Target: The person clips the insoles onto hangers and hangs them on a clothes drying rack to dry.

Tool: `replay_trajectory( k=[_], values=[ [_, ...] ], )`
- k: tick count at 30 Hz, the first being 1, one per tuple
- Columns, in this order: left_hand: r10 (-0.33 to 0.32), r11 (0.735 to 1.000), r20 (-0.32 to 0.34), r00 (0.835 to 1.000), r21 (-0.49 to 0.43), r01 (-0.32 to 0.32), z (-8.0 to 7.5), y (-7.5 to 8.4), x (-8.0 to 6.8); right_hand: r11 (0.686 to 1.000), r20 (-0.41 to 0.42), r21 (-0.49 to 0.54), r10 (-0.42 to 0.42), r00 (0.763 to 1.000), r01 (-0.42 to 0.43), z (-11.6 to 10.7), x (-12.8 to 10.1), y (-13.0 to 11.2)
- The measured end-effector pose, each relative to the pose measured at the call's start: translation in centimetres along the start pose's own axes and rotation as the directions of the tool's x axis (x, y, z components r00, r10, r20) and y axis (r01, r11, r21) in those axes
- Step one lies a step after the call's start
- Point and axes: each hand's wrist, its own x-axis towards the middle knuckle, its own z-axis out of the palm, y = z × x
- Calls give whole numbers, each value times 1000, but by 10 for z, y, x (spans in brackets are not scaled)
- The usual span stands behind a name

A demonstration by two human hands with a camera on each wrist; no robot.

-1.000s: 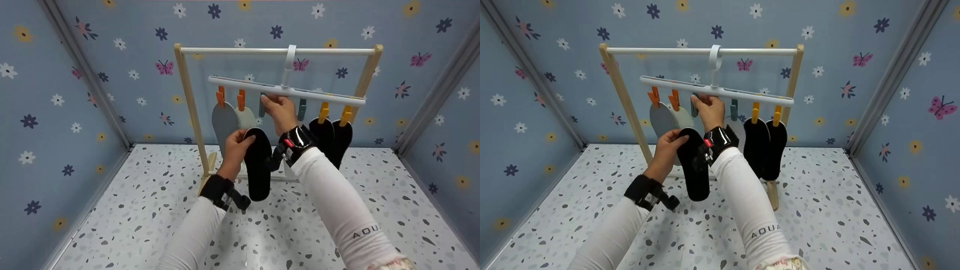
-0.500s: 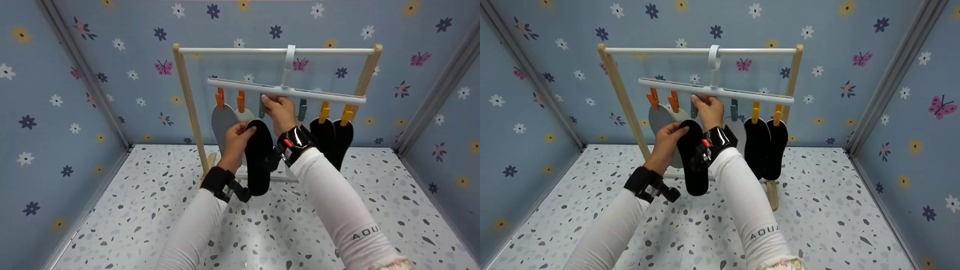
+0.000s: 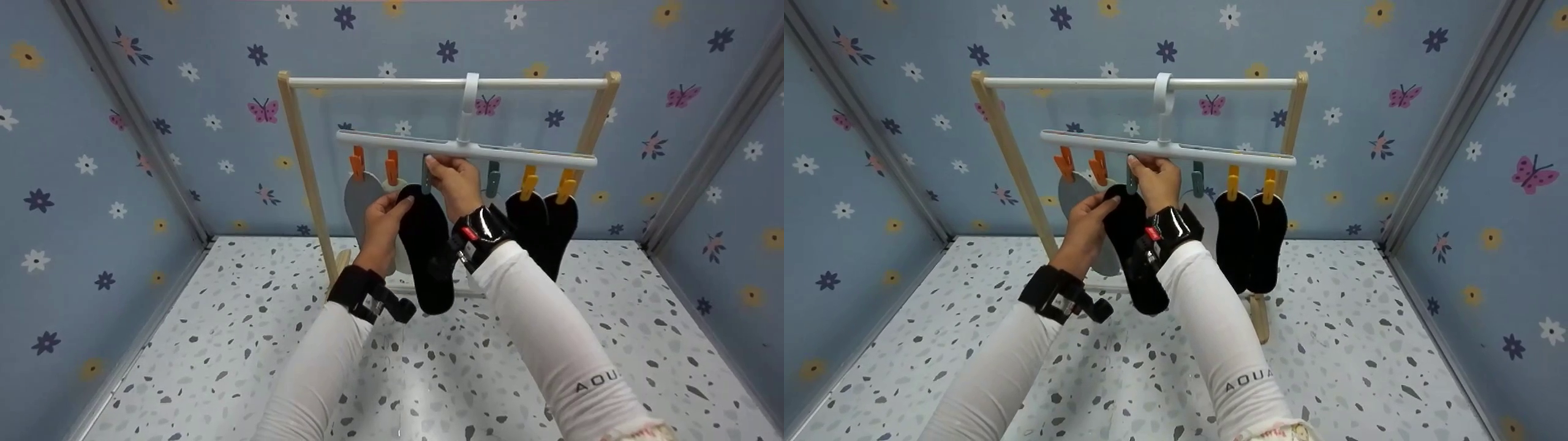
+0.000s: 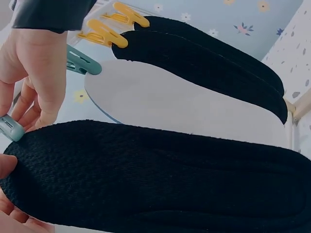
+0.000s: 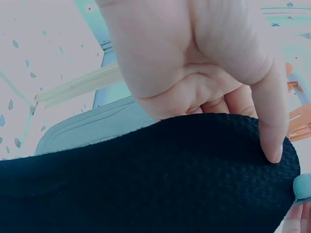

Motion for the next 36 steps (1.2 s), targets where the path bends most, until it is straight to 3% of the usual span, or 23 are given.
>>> replay_trajectory(
  k=[12,18,23,30,36],
  values=[
    [22,1000,-15,1000,-14,-22,4,1,2,999,-20,-46,-16,1000,15,0,0,3],
    [-13,999,-15,1000,-48,12,4,1,0,995,-3,-73,-62,998,61,-2,-3,6],
    [16,999,-27,1000,-42,-17,5,0,-1,983,27,-140,-116,993,118,-4,-4,6],
    [44,999,-58,997,-7,-45,-3,-11,-2,968,35,-208,-138,990,142,-6,-3,10],
    [28,997,-86,996,71,-22,-17,-27,-7,962,41,-228,-145,989,150,-10,0,11]
  ],
)
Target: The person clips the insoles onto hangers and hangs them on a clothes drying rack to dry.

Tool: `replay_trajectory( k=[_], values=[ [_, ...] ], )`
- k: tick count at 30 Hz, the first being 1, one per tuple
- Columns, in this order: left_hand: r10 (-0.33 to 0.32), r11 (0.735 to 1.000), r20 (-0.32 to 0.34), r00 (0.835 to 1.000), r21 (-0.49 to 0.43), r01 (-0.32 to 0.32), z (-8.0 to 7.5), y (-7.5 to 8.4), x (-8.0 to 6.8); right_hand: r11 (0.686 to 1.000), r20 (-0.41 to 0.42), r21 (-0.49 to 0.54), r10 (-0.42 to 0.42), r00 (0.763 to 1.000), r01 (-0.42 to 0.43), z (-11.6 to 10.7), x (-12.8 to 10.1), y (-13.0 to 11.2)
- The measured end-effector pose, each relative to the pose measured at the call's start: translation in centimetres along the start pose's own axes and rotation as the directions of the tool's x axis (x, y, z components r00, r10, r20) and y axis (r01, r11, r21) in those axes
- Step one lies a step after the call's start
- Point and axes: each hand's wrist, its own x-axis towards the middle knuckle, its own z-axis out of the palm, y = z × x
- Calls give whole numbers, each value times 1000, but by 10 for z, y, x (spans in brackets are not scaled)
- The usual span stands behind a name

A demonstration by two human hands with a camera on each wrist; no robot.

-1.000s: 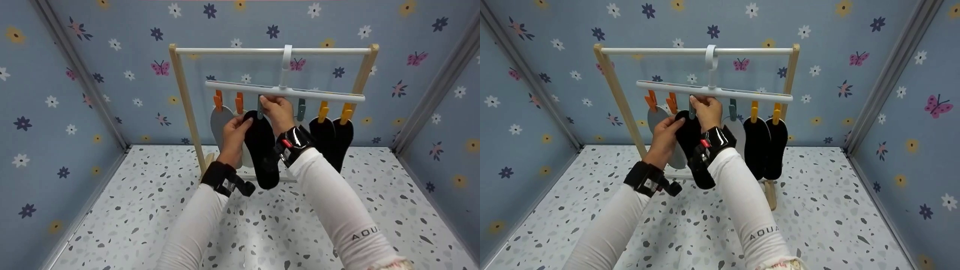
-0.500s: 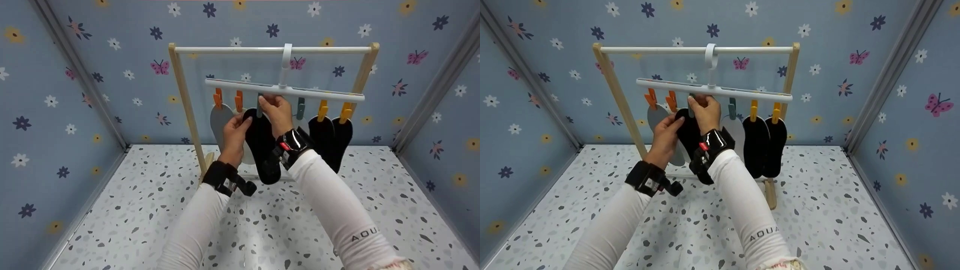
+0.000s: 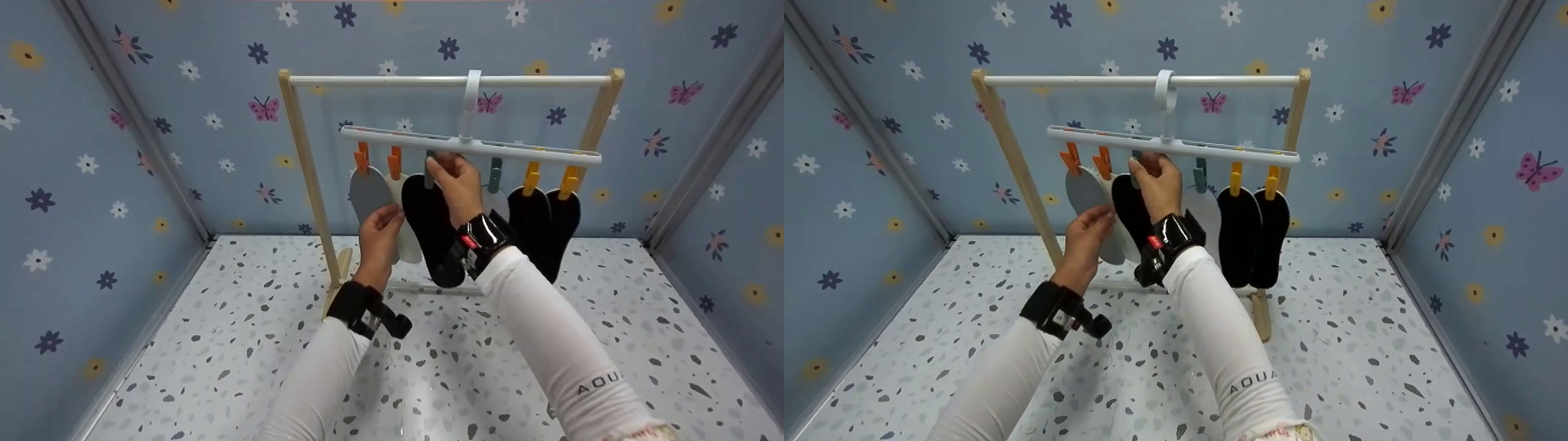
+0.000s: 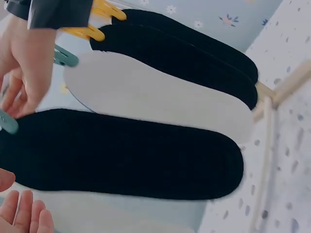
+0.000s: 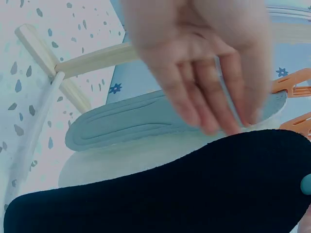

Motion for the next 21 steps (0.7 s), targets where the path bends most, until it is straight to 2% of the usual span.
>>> replay_trajectory(
  k=[4,8,11,13,18,21],
  values=[
    [-9,996,29,1000,86,6,-8,-17,-9,999,-16,-43,8,1000,-9,-4,2,1],
    [10,983,91,996,182,-26,-16,-33,-21,999,-3,-47,12,1000,-13,-9,4,2],
    [21,974,143,989,219,-52,-20,-42,-30,999,0,-43,9,1000,-9,-12,4,3],
    [16,974,177,984,220,-56,-23,-43,-36,999,-4,-45,3,1000,-3,-14,4,3],
    [47,956,238,970,270,-113,-29,-35,-53,998,8,-58,0,1000,1,-21,3,4],
    [71,938,275,959,309,-158,-33,-41,-54,996,19,-93,-5,1000,7,-26,0,5]
  ],
)
